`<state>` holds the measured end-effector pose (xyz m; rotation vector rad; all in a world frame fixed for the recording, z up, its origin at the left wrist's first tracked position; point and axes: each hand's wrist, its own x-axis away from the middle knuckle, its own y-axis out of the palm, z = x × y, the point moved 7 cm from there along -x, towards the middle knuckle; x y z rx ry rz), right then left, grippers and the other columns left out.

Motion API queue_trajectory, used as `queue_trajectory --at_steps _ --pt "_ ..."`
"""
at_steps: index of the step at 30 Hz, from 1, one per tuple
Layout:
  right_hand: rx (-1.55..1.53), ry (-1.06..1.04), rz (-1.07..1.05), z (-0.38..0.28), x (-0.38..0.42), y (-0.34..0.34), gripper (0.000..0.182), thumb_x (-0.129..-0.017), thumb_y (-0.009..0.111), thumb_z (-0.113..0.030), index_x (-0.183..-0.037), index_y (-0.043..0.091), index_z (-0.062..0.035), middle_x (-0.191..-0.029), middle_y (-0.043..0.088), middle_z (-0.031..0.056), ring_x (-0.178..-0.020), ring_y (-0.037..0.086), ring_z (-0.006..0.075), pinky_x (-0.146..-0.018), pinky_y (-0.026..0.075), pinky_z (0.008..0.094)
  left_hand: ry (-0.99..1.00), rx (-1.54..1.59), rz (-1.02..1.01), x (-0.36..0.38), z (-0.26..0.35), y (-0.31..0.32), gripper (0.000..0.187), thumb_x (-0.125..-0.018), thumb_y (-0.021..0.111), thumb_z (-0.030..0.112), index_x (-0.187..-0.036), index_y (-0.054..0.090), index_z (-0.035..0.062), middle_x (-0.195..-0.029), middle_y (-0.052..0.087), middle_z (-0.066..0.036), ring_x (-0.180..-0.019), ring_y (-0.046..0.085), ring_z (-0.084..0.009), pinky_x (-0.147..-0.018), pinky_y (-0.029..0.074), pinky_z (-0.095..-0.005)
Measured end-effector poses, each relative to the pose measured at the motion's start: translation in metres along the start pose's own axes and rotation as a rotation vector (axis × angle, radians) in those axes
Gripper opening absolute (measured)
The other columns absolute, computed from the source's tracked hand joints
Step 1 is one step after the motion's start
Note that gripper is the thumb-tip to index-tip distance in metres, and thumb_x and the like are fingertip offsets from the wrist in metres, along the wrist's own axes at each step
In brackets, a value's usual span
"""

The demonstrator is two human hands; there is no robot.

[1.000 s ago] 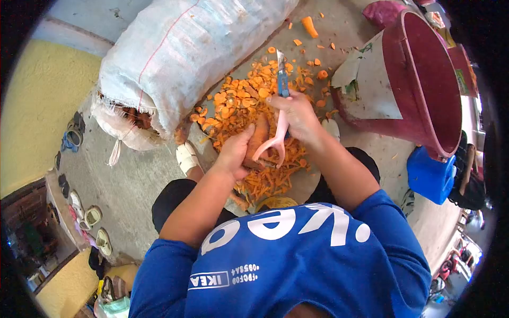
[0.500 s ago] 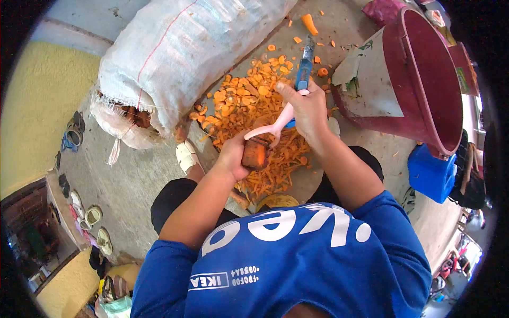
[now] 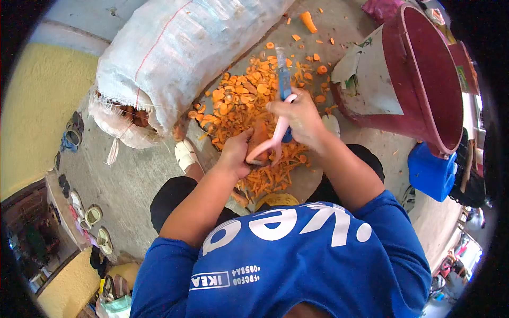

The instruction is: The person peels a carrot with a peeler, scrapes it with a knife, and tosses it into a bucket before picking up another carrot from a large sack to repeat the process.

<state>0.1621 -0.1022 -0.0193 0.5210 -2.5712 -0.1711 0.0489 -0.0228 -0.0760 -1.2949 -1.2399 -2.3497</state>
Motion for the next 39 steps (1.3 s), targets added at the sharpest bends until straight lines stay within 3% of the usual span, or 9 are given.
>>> queue_trajectory --at_steps 3,10,15,20,24,27,31,33,39 --pt "-0.012 -0.026 0.265 0.001 -0.026 -0.04 0.013 -0.064 0.061 -0.003 -0.067 0.048 -0.0025 -0.056 0.047 0.0022 -0.047 0.046 0.0114 -0.041 0.035 0.0264 0.043 -0.063 0.032 0.001 0.0 0.001 0.03 -0.087 0.034 0.024 -0.104 0.047 0.0036 -0.086 0.055 -0.008 -0.073 0.055 -0.019 -0.062 0.047 -0.0333" --pt "0.004 0.069 0.006 0.006 0.001 0.001 0.014 -0.066 0.06 -0.007 -0.068 0.046 -0.0082 -0.056 0.041 -0.0019 -0.046 0.04 0.0099 -0.041 0.031 0.0265 0.002 0.127 -0.078 0.006 0.0 0.013 0.03 -0.086 0.035 0.024 -0.105 0.047 0.0039 -0.09 0.056 -0.011 -0.079 0.057 -0.0214 -0.066 0.048 -0.0329" --pt "-0.043 -0.047 0.429 0.003 -0.045 -0.079 0.015 -0.066 0.061 -0.008 -0.065 0.045 -0.0061 -0.057 0.044 0.0017 -0.046 0.044 0.0127 -0.04 0.034 0.029 0.002 -0.029 -0.05 0.006 -0.011 0.001 0.03 -0.086 0.037 0.026 -0.104 0.047 0.003 -0.087 0.056 -0.01 -0.074 0.057 -0.0207 -0.064 0.049 -0.0327" --pt "-0.115 -0.026 0.224 0.006 -0.026 -0.041 0.014 -0.065 0.06 -0.008 -0.066 0.047 -0.0059 -0.057 0.044 0.0018 -0.047 0.042 0.0116 -0.044 0.035 0.0289 0.058 -0.051 -0.003 0.006 -0.005 -0.005 0.031 -0.085 0.039 0.029 -0.102 0.048 0.0038 -0.082 0.057 -0.011 -0.068 0.057 -0.0201 -0.062 0.049 -0.0326" --pt "0.03 -0.105 0.582 -0.005 -0.048 -0.098 0.017 -0.068 0.06 -0.012 -0.071 0.045 -0.007 -0.059 0.04 0.0002 -0.05 0.039 0.0118 -0.044 0.034 0.0292 -0.048 -0.052 -0.098 0.013 -0.006 -0.002 0.032 -0.084 0.039 0.029 -0.104 0.047 0.0041 -0.083 0.057 -0.011 -0.07 0.057 -0.02 -0.062 0.048 -0.0323" --pt "-0.299 0.048 0.413 0.006 -0.036 -0.068 0.013 -0.07 0.057 -0.011 -0.067 0.045 -0.0079 -0.055 0.041 0.0015 -0.046 0.042 0.0129 -0.041 0.034 0.0296 -0.024 0.007 -0.08 0.011 -0.007 -0.002 0.034 -0.084 0.04 0.029 -0.106 0.046 0.0042 -0.086 0.056 -0.01 -0.073 0.057 -0.0194 -0.063 0.048 -0.0317" --pt "-0.213 0.197 0.0 0.025 -0.004 0.001 0.016 -0.067 0.062 -0.007 -0.067 0.046 -0.0087 -0.053 0.042 -0.0004 -0.043 0.04 0.0114 -0.037 0.029 0.0277 0.032 0.012 -0.12 0.008 -0.002 0.001 0.033 -0.083 0.042 0.026 -0.107 0.046 0.0044 -0.09 0.055 -0.007 -0.077 0.056 -0.0179 -0.064 0.047 -0.0318" --pt "-0.035 0.085 0.032 0.014 0.004 0.005 0.016 -0.066 0.061 -0.006 -0.066 0.046 -0.0079 -0.054 0.042 -0.0007 -0.044 0.04 0.0108 -0.038 0.03 0.0277 0.019 -0.003 -0.094 0.009 -0.004 0.001 0.031 -0.083 0.042 0.025 -0.107 0.046 0.005 -0.091 0.055 -0.006 -0.078 0.056 -0.0175 -0.064 0.048 -0.0328" --pt "-0.207 -0.043 0.519 0.012 -0.047 -0.09 0.017 -0.067 0.06 -0.007 -0.063 0.044 -0.0087 -0.055 0.042 -0.0003 -0.044 0.04 0.0108 -0.039 0.03 0.0274 -0.049 0.039 -0.047 0.01 -0.021 0.004 0.028 -0.084 0.042 0.025 -0.104 0.048 0.0064 -0.091 0.055 -0.005 -0.077 0.056 -0.0175 -0.061 0.049 -0.0347"
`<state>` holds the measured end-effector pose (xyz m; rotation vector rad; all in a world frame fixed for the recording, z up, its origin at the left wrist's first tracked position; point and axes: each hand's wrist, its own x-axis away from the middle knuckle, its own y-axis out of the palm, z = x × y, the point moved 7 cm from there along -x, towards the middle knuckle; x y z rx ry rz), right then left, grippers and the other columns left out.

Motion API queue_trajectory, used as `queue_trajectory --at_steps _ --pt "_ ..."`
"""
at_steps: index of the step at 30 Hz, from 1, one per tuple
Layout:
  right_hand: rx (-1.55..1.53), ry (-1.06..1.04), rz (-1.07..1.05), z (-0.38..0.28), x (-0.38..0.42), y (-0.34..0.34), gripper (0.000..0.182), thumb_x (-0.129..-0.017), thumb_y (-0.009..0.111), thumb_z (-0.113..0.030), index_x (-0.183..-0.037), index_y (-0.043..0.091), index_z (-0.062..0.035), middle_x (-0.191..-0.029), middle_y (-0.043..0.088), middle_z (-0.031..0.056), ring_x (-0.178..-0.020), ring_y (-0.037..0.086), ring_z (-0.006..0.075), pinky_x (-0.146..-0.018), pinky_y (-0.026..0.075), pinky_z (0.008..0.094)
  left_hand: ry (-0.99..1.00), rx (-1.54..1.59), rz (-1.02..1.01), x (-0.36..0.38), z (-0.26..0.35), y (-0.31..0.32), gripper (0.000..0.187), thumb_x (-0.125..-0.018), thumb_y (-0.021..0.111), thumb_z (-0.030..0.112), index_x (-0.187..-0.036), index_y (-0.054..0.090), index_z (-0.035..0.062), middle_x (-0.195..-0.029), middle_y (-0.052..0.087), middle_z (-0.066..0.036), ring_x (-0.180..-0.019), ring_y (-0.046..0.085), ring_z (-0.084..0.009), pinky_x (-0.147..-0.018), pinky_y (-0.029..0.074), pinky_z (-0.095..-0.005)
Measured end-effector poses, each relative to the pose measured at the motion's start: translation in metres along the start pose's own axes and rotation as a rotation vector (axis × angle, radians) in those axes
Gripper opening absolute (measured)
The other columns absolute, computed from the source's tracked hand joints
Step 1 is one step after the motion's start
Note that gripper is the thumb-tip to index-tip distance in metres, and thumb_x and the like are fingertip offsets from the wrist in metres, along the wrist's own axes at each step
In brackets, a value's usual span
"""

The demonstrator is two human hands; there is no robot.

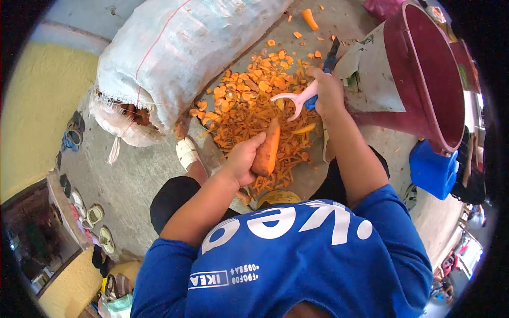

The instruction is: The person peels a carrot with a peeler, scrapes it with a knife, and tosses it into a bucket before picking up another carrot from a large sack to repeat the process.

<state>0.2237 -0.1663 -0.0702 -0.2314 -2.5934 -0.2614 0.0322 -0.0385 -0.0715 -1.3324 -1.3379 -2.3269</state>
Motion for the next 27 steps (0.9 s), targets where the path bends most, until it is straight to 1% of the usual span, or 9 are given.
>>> queue_trajectory --at_steps 4,6,7,12,13,16,21,24,27 --pt "-0.02 0.178 -0.315 0.002 0.068 0.035 0.016 -0.067 0.059 -0.008 -0.063 0.044 -0.0086 -0.055 0.041 -0.0009 -0.044 0.038 0.009 -0.04 0.029 0.0256 0.097 0.042 -0.07 0.001 0.019 0.007 0.033 -0.086 0.038 0.029 -0.108 0.045 0.0062 -0.096 0.054 -0.007 -0.083 0.055 -0.0193 -0.069 0.047 -0.0359" --pt "0.128 0.157 -0.467 0.012 0.087 0.046 0.016 -0.067 0.061 -0.007 -0.064 0.045 -0.0075 -0.055 0.042 -0.001 -0.045 0.037 0.008 -0.04 0.029 0.0251 0.111 0.065 -0.055 0.002 0.022 0.013 0.035 -0.086 0.035 0.03 -0.11 0.044 0.0059 -0.099 0.053 -0.008 -0.088 0.054 -0.0202 -0.074 0.045 -0.0365" --pt "0.143 0.133 -0.462 0.013 0.09 0.047 0.016 -0.067 0.062 -0.007 -0.064 0.046 -0.0073 -0.055 0.042 -0.0012 -0.045 0.038 0.0077 -0.04 0.029 0.0249 0.093 0.057 -0.126 -0.001 0.018 0.011 0.037 -0.087 0.032 0.031 -0.113 0.042 0.0057 -0.102 0.052 -0.009 -0.092 0.052 -0.0205 -0.079 0.042 -0.0365" --pt "0.102 0.07 -0.389 0.011 0.071 0.042 0.017 -0.066 0.063 -0.01 -0.065 0.046 -0.0062 -0.056 0.043 -0.001 -0.047 0.04 0.0081 -0.041 0.03 0.0256 0.063 -0.056 -0.139 -0.001 0.011 0.009 0.035 -0.087 0.033 0.031 -0.108 0.045 0.0057 -0.094 0.054 -0.006 -0.083 0.054 -0.018 -0.072 0.045 -0.0323" --pt "0.149 0.071 -0.319 0.012 0.052 0.032 0.017 -0.066 0.063 -0.01 -0.067 0.046 -0.0059 -0.058 0.043 -0.0005 -0.048 0.04 0.0094 -0.041 0.03 0.0267 0.045 -0.097 -0.168 -0.002 0.009 0.009 0.034 -0.087 0.033 0.031 -0.107 0.046 0.0058 -0.091 0.054 -0.006 -0.08 0.054 -0.0174 -0.07 0.045 -0.0314" --pt "0.09 0.001 -0.006 -0.006 0.013 0.002 0.017 -0.066 0.063 -0.009 -0.067 0.046 -0.0068 -0.059 0.043 -0.0006 -0.048 0.04 0.0105 -0.042 0.03 0.0275 0.022 -0.051 0.056 -0.006 -0.004 0.001 0.033 -0.087 0.035 0.031 -0.104 0.048 0.0063 -0.086 0.054 -0.005 -0.075 0.054 -0.0164 -0.065 0.046 -0.0312" --pt "0.137 0.155 -0.471 0.015 0.08 0.046 0.015 -0.068 0.06 -0.007 -0.065 0.046 -0.0093 -0.056 0.041 -0.0019 -0.047 0.039 0.0097 -0.041 0.029 0.0266 0.034 0.049 0.062 -0.012 0.004 -0.011 0.031 -0.086 0.037 0.029 -0.104 0.047 0.0051 -0.089 0.055 -0.006 -0.077 0.055 -0.0149 -0.067 0.046 -0.0313" --pt "0.172 0.157 -0.348 0.025 0.053 0.034 0.016 -0.068 0.061 -0.007 -0.063 0.045 -0.0095 -0.055 0.041 -0.002 -0.046 0.039 0.0096 -0.041 0.029 0.0267 0.076 -0.204 -0.033 -0.005 0.006 0.0 0.033 -0.086 0.037 0.029 -0.106 0.046 0.0044 -0.092 0.055 -0.006 -0.077 0.055 -0.0153 -0.066 0.048 -0.0328" --pt "0.057 -0.009 -0.07 -0.002 0.009 0.006 0.016 -0.067 0.06 -0.011 -0.066 0.044 -0.009 -0.057 0.041 0.0 -0.048 0.04 0.011 -0.042 0.03 0.0275 0.061 -0.162 -0.048 0.003 0.007 0.008 0.031 -0.086 0.039 0.029 -0.104 0.048 0.0055 -0.088 0.055 -0.005 -0.075 0.056 -0.014 -0.058 0.05 -0.0307"
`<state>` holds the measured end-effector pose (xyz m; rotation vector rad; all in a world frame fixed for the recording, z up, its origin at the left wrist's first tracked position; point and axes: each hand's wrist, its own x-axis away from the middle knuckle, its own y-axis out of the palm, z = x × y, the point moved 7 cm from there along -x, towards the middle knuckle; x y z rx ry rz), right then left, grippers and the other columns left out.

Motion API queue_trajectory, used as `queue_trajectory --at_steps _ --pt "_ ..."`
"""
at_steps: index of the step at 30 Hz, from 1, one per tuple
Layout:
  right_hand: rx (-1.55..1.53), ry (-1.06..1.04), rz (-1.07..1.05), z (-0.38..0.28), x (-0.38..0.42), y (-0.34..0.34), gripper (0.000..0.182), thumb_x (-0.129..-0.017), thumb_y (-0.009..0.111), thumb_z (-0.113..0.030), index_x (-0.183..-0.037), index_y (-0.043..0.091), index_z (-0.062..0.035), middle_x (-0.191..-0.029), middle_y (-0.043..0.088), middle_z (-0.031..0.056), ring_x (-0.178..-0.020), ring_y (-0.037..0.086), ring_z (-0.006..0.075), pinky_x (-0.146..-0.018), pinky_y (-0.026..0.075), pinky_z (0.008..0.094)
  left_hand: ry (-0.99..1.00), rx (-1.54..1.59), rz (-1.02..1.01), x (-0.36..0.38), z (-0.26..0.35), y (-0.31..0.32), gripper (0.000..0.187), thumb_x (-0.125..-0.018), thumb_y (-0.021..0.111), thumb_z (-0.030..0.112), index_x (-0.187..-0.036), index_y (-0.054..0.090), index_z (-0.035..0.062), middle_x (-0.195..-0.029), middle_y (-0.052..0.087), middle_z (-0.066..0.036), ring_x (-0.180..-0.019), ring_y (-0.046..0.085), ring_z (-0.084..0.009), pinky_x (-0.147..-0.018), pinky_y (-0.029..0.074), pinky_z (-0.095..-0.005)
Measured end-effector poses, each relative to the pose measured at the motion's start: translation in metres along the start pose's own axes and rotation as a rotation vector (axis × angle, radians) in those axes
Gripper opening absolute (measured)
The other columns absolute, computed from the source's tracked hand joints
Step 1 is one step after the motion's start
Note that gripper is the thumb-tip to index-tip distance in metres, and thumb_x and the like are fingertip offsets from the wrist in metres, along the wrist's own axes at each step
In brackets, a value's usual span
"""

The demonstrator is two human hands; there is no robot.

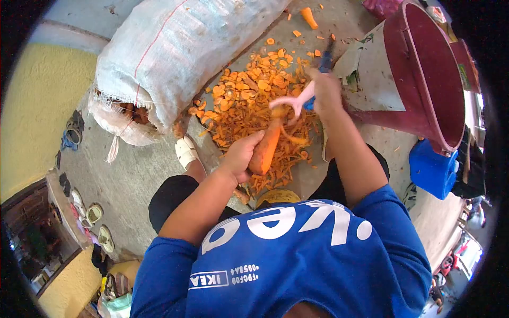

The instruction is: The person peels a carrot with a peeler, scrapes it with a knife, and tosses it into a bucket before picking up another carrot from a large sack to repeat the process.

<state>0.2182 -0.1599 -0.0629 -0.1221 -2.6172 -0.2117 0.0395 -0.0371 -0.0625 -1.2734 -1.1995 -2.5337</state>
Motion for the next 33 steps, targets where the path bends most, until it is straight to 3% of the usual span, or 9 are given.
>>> queue_trajectory --at_steps 1,10,13,16,19,23,25,29,33 --pt "-0.039 -0.023 0.086 -0.005 -0.005 -0.009 0.017 -0.067 0.06 -0.011 -0.067 0.044 -0.0088 -0.058 0.04 0.0005 -0.048 0.039 0.0111 -0.042 0.03 0.0275 0.001 0.011 -0.004 0.001 0.001 0.001 0.031 -0.085 0.039 0.03 -0.103 0.048 0.0057 -0.087 0.056 -0.005 -0.074 0.056 -0.0141 -0.056 0.05 -0.0302" --pt "-0.19 0.022 0.063 -0.007 0.006 0.002 0.025 -0.067 0.066 -0.016 -0.065 0.042 -0.0089 -0.059 0.039 -0.0007 -0.047 0.038 0.0107 -0.041 0.029 0.0284 -0.081 0.16 0.052 -0.004 -0.006 -0.014 0.033 -0.085 0.038 0.035 -0.102 0.048 0.0084 -0.08 0.055 -0.008 -0.067 0.056 -0.018 -0.052 0.05 -0.0351" --pt "-0.184 0.143 -0.136 0.003 0.021 0.019 0.027 -0.065 0.069 -0.018 -0.067 0.044 -0.0077 -0.06 0.041 -0.0012 -0.049 0.039 0.0098 -0.041 0.03 0.0275 -0.114 0.19 0.019 -0.004 -0.007 -0.01 0.034 -0.085 0.037 0.035 -0.102 0.048 0.0079 -0.081 0.055 -0.008 -0.067 0.057 -0.0202 -0.054 0.05 -0.0377" --pt "0.09 0.016 -0.267 0.002 0.047 0.037 0.026 -0.064 0.07 -0.018 -0.069 0.047 -0.0063 -0.06 0.045 -0.0006 -0.049 0.041 0.0092 -0.042 0.032 0.0264 -0.075 0.098 -0.003 0.002 0.002 -0.004 0.032 -0.086 0.037 0.032 -0.101 0.048 0.0063 -0.083 0.052 -0.004 -0.073 0.053 -0.0158 -0.062 0.046 -0.0329" --pt "0.126 0.015 -0.299 0.001 0.048 0.037 0.026 -0.063 0.071 -0.017 -0.07 0.048 -0.0056 -0.06 0.046 -0.0003 -0.049 0.041 0.0089 -0.043 0.032 0.0252 -0.018 0.134 -0.043 0.002 0.008 -0.005 0.033 -0.085 0.037 0.032 -0.103 0.047 0.0066 -0.085 0.055 -0.006 -0.076 0.056 -0.0189 -0.062 0.049 -0.0391" --pt "0.146 0.024 -0.397 -0.001 0.073 0.047 0.024 -0.063 0.069 -0.014 -0.067 0.046 -0.0054 -0.06 0.045 -0.0007 -0.049 0.041 0.0086 -0.044 0.032 0.0242 0.011 0.138 0.037 -0.006 0.004 -0.005 0.031 -0.084 0.039 0.029 -0.101 0.048 0.0051 -0.084 0.055 -0.005 -0.073 0.056 -0.0156 -0.066 0.048 -0.0317" --pt "0.203 -0.013 -0.267 0.009 0.054 0.034 0.021 -0.065 0.065 -0.013 -0.067 0.046 -0.0054 -0.06 0.044 0.0002 -0.049 0.04 0.0092 -0.043 0.031 0.0258 0.01 0.042 0.089 -0.002 0.001 -0.004 0.03 -0.084 0.04 0.028 -0.101 0.049 0.0046 -0.084 0.054 -0.004 -0.071 0.055 -0.0144 -0.067 0.048 -0.0285" --pt "0.246 -0.038 0.129 -0.019 -0.001 -0.016 0.019 -0.068 0.062 -0.016 -0.072 0.046 -0.005 -0.061 0.041 0.0009 -0.051 0.04 0.0108 -0.044 0.03 0.0261 -0.059 -0.059 -0.037 -0.005 -0.01 -0.009 0.031 -0.085 0.039 0.029 -0.103 0.048 0.0059 -0.085 0.054 -0.004 -0.074 0.054 -0.0154 -0.065 0.048 -0.0317" --pt "-0.056 0.062 -0.059 -0.002 0.03 0.011 0.018 -0.068 0.062 -0.011 -0.065 0.045 -0.0062 -0.057 0.042 -0.0006 -0.046 0.04 0.01 -0.041 0.03 0.0272 -0.043 0.083 0.026 -0.004 -0.005 -0.007 0.035 -0.086 0.036 0.032 -0.108 0.044 0.0064 -0.095 0.052 -0.007 -0.083 0.054 -0.019 -0.07 0.047 -0.0382"
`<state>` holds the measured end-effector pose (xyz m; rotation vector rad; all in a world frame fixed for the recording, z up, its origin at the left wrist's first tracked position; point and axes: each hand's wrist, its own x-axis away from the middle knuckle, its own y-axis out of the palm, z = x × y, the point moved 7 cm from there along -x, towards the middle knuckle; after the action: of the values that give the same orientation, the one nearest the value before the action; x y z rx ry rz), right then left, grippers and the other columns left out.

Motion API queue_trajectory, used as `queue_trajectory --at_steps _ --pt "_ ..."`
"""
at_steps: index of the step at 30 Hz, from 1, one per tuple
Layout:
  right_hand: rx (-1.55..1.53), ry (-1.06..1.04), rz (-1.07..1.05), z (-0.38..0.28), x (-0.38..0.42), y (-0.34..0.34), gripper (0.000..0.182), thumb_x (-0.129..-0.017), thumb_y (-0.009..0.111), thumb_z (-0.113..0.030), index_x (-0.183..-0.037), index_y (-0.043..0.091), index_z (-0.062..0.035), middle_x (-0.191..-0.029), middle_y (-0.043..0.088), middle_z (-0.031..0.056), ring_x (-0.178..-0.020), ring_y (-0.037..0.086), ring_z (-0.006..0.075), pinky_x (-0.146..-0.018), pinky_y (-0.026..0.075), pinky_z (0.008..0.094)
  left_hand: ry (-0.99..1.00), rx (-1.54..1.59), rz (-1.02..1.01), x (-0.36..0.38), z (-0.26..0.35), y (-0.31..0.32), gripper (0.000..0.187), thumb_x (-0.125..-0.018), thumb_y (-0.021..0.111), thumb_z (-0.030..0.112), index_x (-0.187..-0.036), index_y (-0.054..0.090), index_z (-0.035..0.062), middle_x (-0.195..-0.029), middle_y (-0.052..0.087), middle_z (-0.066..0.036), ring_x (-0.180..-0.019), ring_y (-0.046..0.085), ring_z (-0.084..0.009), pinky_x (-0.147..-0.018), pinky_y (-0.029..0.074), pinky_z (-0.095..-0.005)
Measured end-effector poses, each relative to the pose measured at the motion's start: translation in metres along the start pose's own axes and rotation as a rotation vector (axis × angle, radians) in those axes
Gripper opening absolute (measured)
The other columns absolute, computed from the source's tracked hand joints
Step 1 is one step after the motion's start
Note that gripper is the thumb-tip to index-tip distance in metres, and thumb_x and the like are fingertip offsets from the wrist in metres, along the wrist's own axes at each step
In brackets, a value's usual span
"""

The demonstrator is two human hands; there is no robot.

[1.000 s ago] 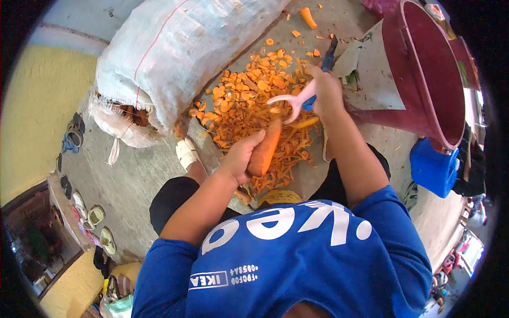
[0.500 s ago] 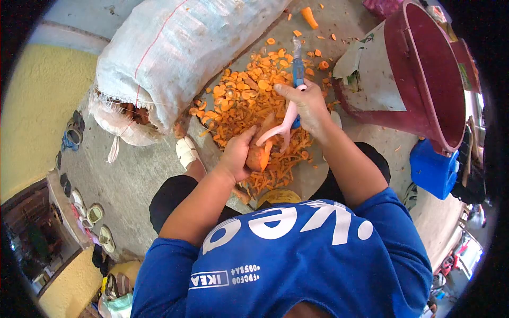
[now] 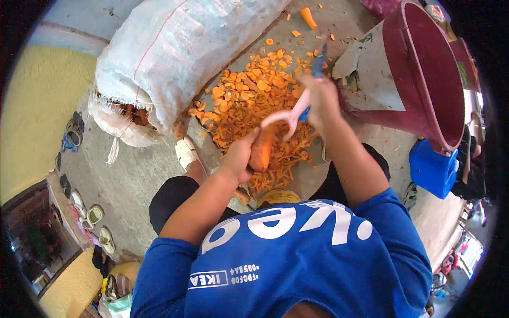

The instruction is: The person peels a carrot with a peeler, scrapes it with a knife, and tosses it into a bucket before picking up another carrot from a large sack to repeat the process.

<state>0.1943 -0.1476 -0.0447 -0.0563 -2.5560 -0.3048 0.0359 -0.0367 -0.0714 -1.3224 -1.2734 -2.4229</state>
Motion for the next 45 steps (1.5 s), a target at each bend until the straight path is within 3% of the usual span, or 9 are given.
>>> queue_trajectory --at_steps 6,10,16,21,25,29,36,42,45 --pt "0.205 -0.029 -0.309 0.019 0.039 0.032 0.017 -0.068 0.062 -0.01 -0.066 0.046 -0.0072 -0.06 0.045 -0.0018 -0.05 0.038 0.0064 -0.043 0.029 0.0249 0.05 0.075 0.004 -0.009 0.0 -0.008 0.036 -0.086 0.034 0.034 -0.112 0.043 0.0101 -0.099 0.052 -0.008 -0.088 0.053 -0.0209 -0.073 0.044 -0.0451" --pt "0.04 -0.087 0.084 -0.004 -0.013 -0.006 0.016 -0.068 0.061 -0.009 -0.07 0.045 -0.0072 -0.059 0.042 -0.0021 -0.048 0.038 0.0075 -0.041 0.029 0.0269 -0.036 -0.053 0.031 -0.007 -0.009 -0.006 0.035 -0.086 0.032 0.033 -0.11 0.044 0.0108 -0.096 0.052 -0.008 -0.085 0.053 -0.0209 -0.069 0.045 -0.0448" --pt "0.174 -0.034 -0.33 0.01 0.046 0.039 0.015 -0.068 0.061 -0.008 -0.065 0.046 -0.0074 -0.057 0.042 -0.003 -0.048 0.038 0.0066 -0.044 0.028 0.023 -0.067 0.146 0.113 -0.005 -0.003 -0.002 0.032 -0.086 0.03 0.034 -0.105 0.046 0.0129 -0.094 0.052 -0.007 -0.081 0.053 -0.0224 -0.065 0.046 -0.046" --pt "0.078 -0.051 -0.106 0.006 0.016 0.021 0.018 -0.068 0.062 -0.009 -0.064 0.045 -0.0073 -0.057 0.042 -0.0032 -0.049 0.038 0.0067 -0.043 0.028 0.0232 -0.054 0.048 0.113 0.001 0.001 0.002 0.034 -0.086 0.029 0.034 -0.107 0.045 0.0131 -0.094 0.052 -0.007 -0.083 0.052 -0.0238 -0.067 0.044 -0.0471" --pt "0.197 -0.062 -0.313 0.013 0.039 0.038 0.015 -0.07 0.061 -0.01 -0.07 0.046 -0.0073 -0.057 0.042 -0.0027 -0.047 0.038 0.0068 -0.042 0.029 0.0237 -0.082 0.132 0.132 -0.007 -0.009 -0.006 0.033 -0.085 0.031 0.036 -0.103 0.047 0.0139 -0.093 0.053 -0.007 -0.08 0.053 -0.0219 -0.064 0.045 -0.0444" --pt "0.078 -0.045 -0.036 0.013 -0.01 0.006 0.02 -0.067 0.064 -0.013 -0.067 0.045 -0.0074 -0.058 0.042 -0.0015 -0.047 0.038 0.0099 -0.04 0.029 0.0275 0.013 -0.009 -0.016 -0.007 -0.006 -0.005 0.034 -0.084 0.038 0.036 -0.108 0.046 0.0129 -0.095 0.053 -0.006 -0.082 0.055 -0.0214 -0.066 0.046 -0.0425" --pt "0.147 0.045 -0.238 0.026 0.019 0.028 0.021 -0.067 0.064 -0.013 -0.067 0.044 -0.0077 -0.058 0.041 -0.0006 -0.048 0.038 0.0101 -0.04 0.029 0.0285 0.083 0.049 0.134 0.004 0.006 0.008 0.032 -0.087 0.036 0.034 -0.1 0.05 0.0074 -0.089 0.054 -0.005 -0.077 0.053 -0.0153 -0.069 0.045 -0.031" --pt "0.041 0.017 0.065 0.011 -0.022 -0.009 0.02 -0.068 0.063 -0.011 -0.063 0.044 -0.0087 -0.055 0.04 -0.0013 -0.043 0.036 0.0102 -0.039 0.028 0.0281 0.116 -0.075 0.191 -0.001 0.0 -0.007 0.033 -0.088 0.033 0.032 -0.098 0.051 0.0054 -0.083 0.055 -0.005 -0.072 0.053 -0.0134 -0.065 0.044 -0.0277" --pt "0.171 0.116 -0.229 0.023 0.023 0.026 0.019 -0.068 0.064 -0.014 -0.065 0.046 -0.0077 -0.056 0.04 -0.002 -0.046 0.037 0.0089 -0.041 0.029 0.0264 0.063 -0.009 0.209 0.005 0.004 -0.001 0.034 -0.088 0.033 0.032 -0.096 0.051 0.0045 -0.083 0.054 -0.005 -0.071 0.053 -0.0132 -0.065 0.044 -0.0271"
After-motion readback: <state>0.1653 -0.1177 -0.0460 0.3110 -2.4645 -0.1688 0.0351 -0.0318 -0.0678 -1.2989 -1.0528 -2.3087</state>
